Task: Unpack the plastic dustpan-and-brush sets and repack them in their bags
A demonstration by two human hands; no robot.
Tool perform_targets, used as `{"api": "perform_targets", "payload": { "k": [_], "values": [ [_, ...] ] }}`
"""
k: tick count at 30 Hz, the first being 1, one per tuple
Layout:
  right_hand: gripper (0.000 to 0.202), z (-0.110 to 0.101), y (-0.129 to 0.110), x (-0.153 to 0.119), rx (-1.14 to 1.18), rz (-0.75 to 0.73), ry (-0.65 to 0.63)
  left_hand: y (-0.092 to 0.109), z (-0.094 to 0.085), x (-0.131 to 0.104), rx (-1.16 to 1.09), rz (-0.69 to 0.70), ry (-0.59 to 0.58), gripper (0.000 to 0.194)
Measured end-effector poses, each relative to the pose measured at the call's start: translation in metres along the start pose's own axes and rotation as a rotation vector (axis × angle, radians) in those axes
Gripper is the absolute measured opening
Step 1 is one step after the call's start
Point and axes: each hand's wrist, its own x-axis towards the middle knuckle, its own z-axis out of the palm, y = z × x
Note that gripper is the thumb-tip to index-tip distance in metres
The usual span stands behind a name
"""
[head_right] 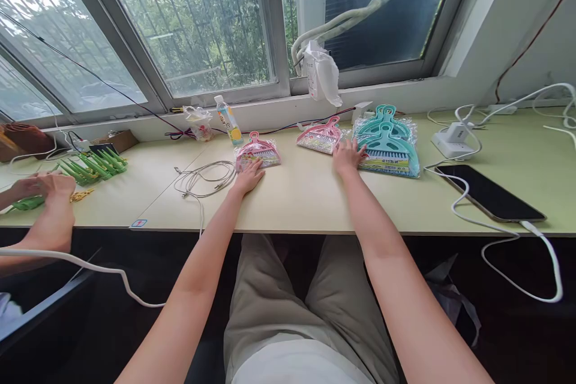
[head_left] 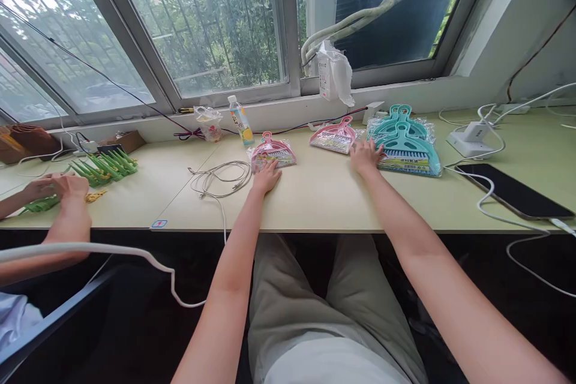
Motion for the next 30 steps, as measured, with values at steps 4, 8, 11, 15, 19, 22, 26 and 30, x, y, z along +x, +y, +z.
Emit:
{"api": "perform_targets", "payload": {
  "k": [4, 8, 11, 15, 19, 22, 26, 30],
  "values": [
    [0.06, -0.001, -0.021, -0.011, -0.096, -0.123, -0.124, 0.0, -0.001, 0.0, 0.033, -0.034, 0.012, 0.058],
    [0.056, -0.002, -0.029, -0.015, -0.057, -0.139, -0.119, 0.0, -0.001, 0.001, 0.022, -0.035, 0.002, 0.059],
    [0.045, -0.002, -0.033, -0.014, -0.004, -0.065, -0.12, -0.002, 0.0, 0.001, 0.005, -0.037, 0.005, 0.058],
    [0.04, -0.003, -0.041, -0.013, 0.048, 0.022, -0.143, -0.002, 0.001, 0.002, 0.001, -0.038, 0.005, 0.059],
    [0.038, -0.003, -0.042, -0.016, 0.02, 0.032, -0.129, -0.002, 0.001, 0.002, -0.002, -0.03, 0.0, 0.058],
    [0.039, -0.001, -0.038, -0.019, -0.047, -0.062, -0.121, -0.002, 0.001, 0.002, -0.004, -0.029, -0.004, 0.058],
    [0.042, 0.001, -0.036, -0.02, -0.052, -0.08, -0.157, -0.003, 0.001, 0.002, -0.006, -0.028, -0.01, 0.059],
    [0.04, -0.005, -0.04, -0.019, -0.028, -0.035, -0.184, -0.002, 0.0, 0.001, -0.007, -0.03, -0.012, 0.058]
  ]
}}
